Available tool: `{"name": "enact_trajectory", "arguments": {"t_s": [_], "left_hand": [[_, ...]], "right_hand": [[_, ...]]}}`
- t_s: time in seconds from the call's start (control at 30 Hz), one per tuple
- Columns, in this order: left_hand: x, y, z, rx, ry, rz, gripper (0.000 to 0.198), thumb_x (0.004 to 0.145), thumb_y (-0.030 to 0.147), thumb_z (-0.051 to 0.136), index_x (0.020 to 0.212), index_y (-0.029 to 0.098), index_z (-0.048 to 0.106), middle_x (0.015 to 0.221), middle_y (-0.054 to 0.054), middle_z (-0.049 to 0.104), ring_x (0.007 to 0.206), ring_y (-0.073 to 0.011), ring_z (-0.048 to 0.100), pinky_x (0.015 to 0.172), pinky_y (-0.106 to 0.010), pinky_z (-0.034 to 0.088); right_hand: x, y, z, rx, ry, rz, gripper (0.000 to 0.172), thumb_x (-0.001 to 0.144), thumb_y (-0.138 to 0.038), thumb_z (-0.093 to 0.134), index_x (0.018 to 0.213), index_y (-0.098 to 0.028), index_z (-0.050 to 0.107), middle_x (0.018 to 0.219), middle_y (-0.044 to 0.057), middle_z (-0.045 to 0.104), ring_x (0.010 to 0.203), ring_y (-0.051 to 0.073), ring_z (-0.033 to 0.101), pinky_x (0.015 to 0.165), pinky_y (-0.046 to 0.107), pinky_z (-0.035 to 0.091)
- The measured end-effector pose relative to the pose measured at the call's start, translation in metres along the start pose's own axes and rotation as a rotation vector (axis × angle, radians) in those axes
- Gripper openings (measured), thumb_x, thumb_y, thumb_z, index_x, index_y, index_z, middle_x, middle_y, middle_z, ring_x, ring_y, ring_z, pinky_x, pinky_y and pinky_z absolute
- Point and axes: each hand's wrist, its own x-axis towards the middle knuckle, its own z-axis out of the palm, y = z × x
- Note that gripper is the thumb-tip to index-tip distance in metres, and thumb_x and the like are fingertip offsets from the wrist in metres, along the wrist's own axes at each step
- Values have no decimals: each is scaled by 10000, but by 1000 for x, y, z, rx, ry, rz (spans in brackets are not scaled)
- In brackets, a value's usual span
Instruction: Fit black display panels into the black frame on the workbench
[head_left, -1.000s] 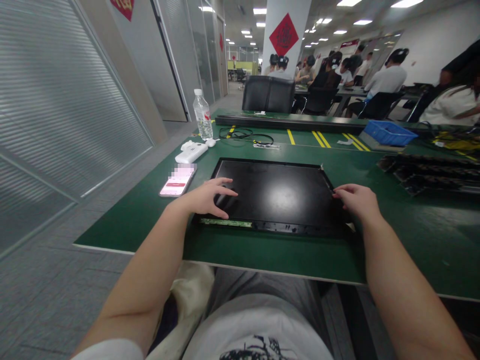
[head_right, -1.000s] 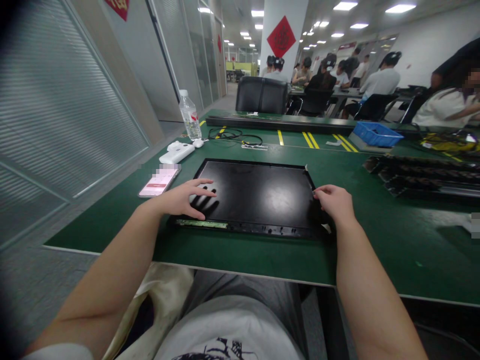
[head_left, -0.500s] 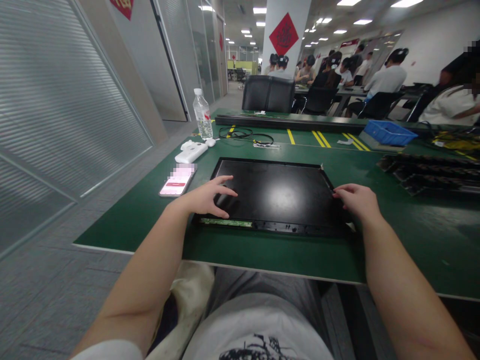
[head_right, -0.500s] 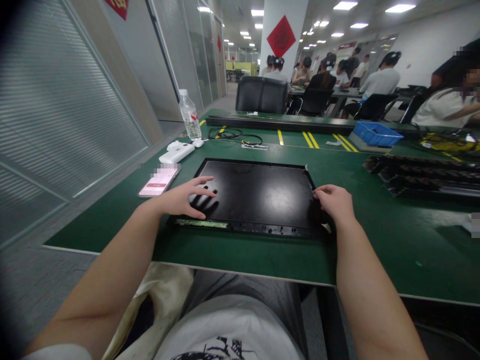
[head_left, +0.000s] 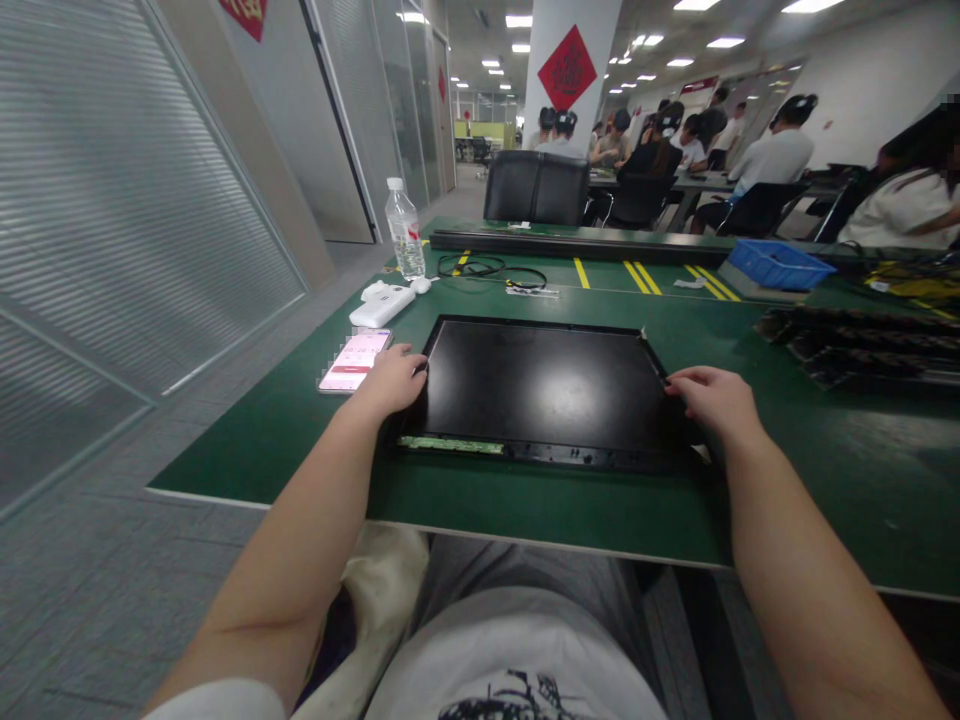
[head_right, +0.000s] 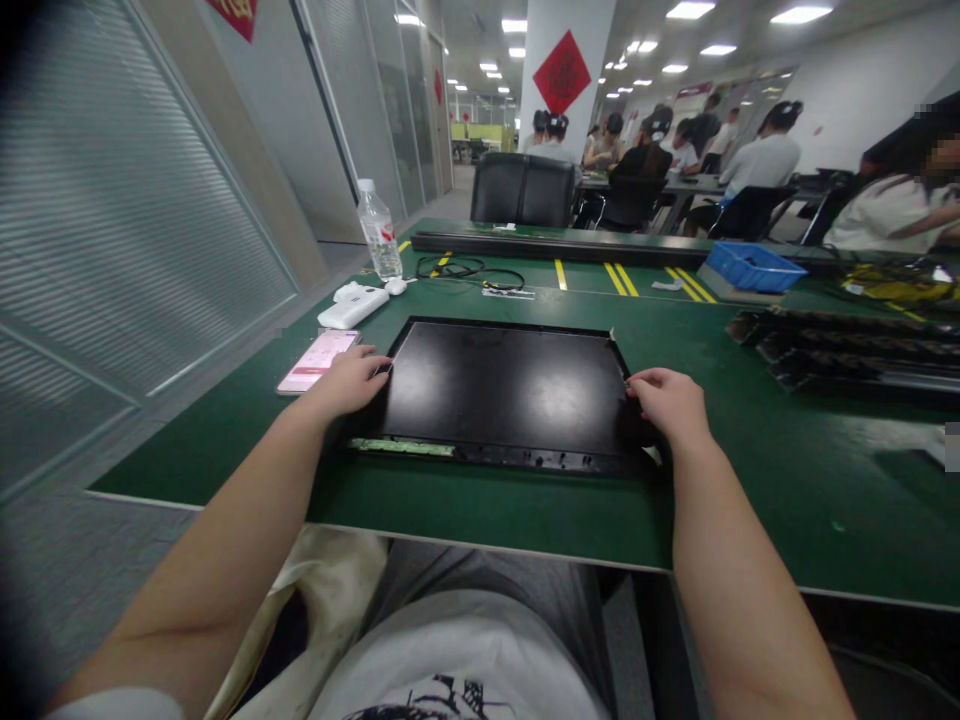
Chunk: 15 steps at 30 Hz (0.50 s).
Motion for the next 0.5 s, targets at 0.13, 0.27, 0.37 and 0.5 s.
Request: {"name": "enact_trajectory", "arguments": {"t_s": [0.13, 0.27, 0.37, 0.5], "left_hand": [[2, -3, 1, -11, -35, 48, 502, 935, 312, 494, 1360, 249, 755, 1390, -115, 707, 1343, -360, 612, 1197, -474, 442], [2, -2, 1, -8, -52, 64, 555, 909, 240, 459, 1379, 164, 746, 1505, -160, 638, 1380, -365, 595, 1203, -453, 440], [3, -1, 2, -25, -52, 61, 585, 860, 206, 489, 1387, 179, 742, 1516, -146, 632, 1382, -362, 597, 1194, -460, 457], [5, -2, 3, -22, -51, 76, 602, 837, 186, 498, 1387, 183, 744, 1497, -132, 646, 1382, -342, 603, 1205, -419, 446]], "right_hand": [[3, 4, 1, 4, 7, -15, 185, 678, -292, 662, 805, -221, 776, 801, 63, 787, 536, 175, 598, 519, 312, 536], [6, 8, 2, 3, 16, -61, 184, 675, -309, 667, 795, -227, 780, 758, 50, 780, 506, 170, 589, 511, 304, 529], [6, 8, 2, -8, 18, -74, 175, 681, -306, 668, 793, -232, 779, 755, 50, 779, 517, 179, 604, 519, 307, 532], [5, 6, 2, -46, 11, -74, 171, 703, -285, 660, 813, -230, 778, 782, 54, 782, 516, 177, 606, 576, 330, 555]]}}
